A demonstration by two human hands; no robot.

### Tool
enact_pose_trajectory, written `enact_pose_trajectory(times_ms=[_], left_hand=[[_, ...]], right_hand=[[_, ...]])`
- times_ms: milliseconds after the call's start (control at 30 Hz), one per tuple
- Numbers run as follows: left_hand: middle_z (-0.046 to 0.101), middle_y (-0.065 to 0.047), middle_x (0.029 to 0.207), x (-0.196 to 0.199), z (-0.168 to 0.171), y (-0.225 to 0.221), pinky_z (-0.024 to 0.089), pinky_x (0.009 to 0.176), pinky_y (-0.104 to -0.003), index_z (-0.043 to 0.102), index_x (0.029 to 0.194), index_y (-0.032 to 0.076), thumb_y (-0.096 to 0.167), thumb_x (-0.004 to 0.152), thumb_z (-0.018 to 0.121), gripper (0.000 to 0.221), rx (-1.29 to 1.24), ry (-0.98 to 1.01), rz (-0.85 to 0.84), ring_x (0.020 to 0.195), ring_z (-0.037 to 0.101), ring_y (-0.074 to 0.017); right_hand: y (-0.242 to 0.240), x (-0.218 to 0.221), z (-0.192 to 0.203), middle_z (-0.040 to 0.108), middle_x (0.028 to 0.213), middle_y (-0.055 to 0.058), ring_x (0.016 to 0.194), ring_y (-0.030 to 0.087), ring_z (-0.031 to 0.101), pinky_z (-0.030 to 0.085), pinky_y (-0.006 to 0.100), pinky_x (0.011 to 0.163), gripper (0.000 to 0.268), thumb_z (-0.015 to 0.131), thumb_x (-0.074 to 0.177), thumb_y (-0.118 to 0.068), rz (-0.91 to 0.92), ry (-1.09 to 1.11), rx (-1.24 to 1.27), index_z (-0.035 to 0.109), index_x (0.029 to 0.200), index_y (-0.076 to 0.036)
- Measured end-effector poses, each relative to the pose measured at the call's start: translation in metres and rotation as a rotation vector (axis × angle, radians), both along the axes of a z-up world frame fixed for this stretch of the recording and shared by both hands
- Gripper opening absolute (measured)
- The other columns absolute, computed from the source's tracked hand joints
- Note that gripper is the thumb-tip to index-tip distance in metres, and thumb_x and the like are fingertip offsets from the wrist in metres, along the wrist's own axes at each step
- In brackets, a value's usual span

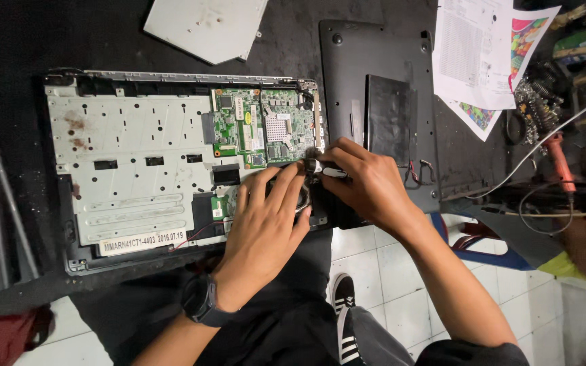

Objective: The person assembles a laptop by connecting internal components and installing a cooling fan with a screwdriver.

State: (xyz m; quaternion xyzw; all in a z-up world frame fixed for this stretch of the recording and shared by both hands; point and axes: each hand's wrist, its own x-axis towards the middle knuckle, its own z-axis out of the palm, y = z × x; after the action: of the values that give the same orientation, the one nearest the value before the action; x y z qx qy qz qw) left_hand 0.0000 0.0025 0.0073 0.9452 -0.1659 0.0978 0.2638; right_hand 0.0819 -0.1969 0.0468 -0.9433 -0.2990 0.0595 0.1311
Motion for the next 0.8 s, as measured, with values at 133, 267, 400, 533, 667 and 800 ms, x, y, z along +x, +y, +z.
enact_pose_trajectory(times_ms=[133, 267, 400, 533, 667, 800], left_hand=[[0.055, -0.008, 0.144, 0.002, 0.007, 0.005, 0.037, 0.103, -0.047, 0.056, 0.138, 0.006, 0.032, 0.106, 0.048, 0.042, -0.127, 0.087, -0.056, 0.130, 0.045, -0.0293], [0.054, -0.014, 0.143, 0.006, 0.023, 0.011, 0.034, 0.106, -0.049, 0.052, 0.144, 0.002, 0.006, 0.106, 0.042, 0.039, -0.347, 0.203, -0.110, 0.127, 0.046, -0.0339], [0.054, -0.013, 0.143, 0.006, 0.022, 0.013, 0.035, 0.106, -0.049, 0.051, 0.145, 0.003, 0.002, 0.105, 0.044, 0.041, -0.375, 0.235, -0.127, 0.129, 0.046, -0.0343], [0.054, -0.012, 0.143, 0.006, 0.022, 0.012, 0.036, 0.109, -0.050, 0.050, 0.145, 0.004, 0.003, 0.106, 0.044, 0.040, -0.396, 0.241, -0.137, 0.130, 0.046, -0.0334], [0.055, -0.010, 0.144, 0.006, 0.019, 0.010, 0.038, 0.113, -0.048, 0.051, 0.145, 0.006, 0.010, 0.108, 0.044, 0.038, -0.380, 0.231, -0.125, 0.132, 0.047, -0.0314], [0.057, -0.010, 0.142, 0.005, 0.022, 0.009, 0.039, 0.112, -0.047, 0.054, 0.142, 0.005, 0.007, 0.107, 0.044, 0.036, -0.359, 0.202, -0.120, 0.130, 0.049, -0.0313]], right_hand=[[0.007, -0.009, 0.008, 0.067, 0.105, 0.005, 0.089, 0.032, 0.071, 0.055, 0.042, 0.070, 0.021, 0.077, 0.091, -0.014, -0.100, 0.027, 0.210, 0.069, 0.109, -0.009], [-0.008, -0.037, 0.019, 0.069, 0.090, 0.005, 0.087, 0.027, 0.072, 0.055, 0.038, 0.084, 0.011, 0.081, 0.089, -0.014, -0.281, 0.176, 0.554, 0.074, 0.098, -0.012], [-0.024, -0.099, 0.000, 0.071, 0.087, 0.008, 0.084, 0.023, 0.068, 0.055, 0.042, 0.085, 0.009, 0.081, 0.086, -0.012, -0.292, 0.425, 0.782, 0.074, 0.089, -0.008], [-0.025, -0.149, -0.041, 0.073, 0.089, 0.009, 0.087, 0.022, 0.070, 0.051, 0.037, 0.083, 0.015, 0.076, 0.090, -0.020, -0.210, 0.991, 0.792, 0.077, 0.093, -0.005], [-0.022, -0.191, -0.089, 0.071, 0.085, -0.004, 0.055, 0.003, 0.042, 0.030, 0.017, 0.051, 0.025, 0.072, 0.096, -0.031, -0.504, 1.473, 0.700, 0.076, 0.099, -0.006], [-0.025, -0.198, -0.110, 0.067, 0.081, 0.004, 0.044, 0.003, 0.037, 0.021, 0.018, 0.040, 0.032, 0.066, 0.098, -0.032, -0.612, 1.481, 0.871, 0.073, 0.099, -0.001]])
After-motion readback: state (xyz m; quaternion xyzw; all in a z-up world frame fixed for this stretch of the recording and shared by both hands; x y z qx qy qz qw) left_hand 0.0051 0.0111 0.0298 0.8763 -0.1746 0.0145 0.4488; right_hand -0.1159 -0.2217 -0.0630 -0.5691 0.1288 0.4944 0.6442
